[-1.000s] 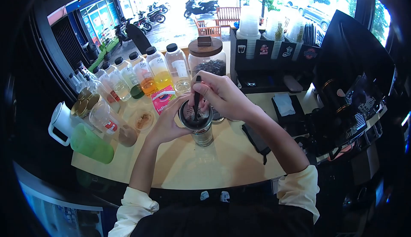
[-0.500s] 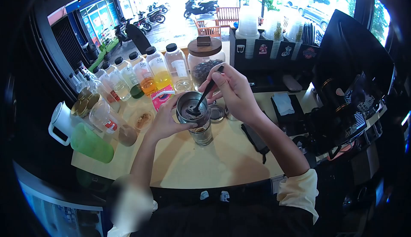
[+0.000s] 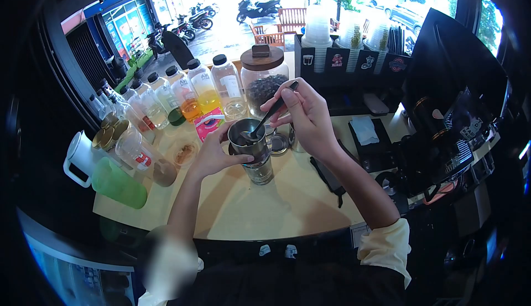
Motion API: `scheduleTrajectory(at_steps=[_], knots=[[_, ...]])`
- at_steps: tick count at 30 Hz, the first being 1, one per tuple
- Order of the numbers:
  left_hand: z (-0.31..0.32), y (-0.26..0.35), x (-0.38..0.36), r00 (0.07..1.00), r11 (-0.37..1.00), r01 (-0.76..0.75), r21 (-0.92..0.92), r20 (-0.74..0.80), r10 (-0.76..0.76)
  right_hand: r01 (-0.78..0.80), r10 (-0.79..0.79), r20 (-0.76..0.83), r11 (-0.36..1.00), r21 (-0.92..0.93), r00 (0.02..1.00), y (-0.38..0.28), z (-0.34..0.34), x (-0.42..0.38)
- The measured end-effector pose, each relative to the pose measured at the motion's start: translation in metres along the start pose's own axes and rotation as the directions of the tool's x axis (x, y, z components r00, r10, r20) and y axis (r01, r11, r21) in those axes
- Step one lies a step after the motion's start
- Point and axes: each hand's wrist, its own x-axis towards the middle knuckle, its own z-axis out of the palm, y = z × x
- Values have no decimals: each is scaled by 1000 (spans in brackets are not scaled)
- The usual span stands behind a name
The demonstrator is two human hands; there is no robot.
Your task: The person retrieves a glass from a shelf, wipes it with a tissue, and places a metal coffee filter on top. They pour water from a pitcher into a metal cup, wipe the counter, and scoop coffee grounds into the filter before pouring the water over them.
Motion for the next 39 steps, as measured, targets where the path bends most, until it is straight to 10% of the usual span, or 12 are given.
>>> scheduleTrajectory(at_steps=[39], knots=[[9,-11,-9,978,979,-109,171,-155,136,8,-1,-67,995,104,998,0,2,-10]])
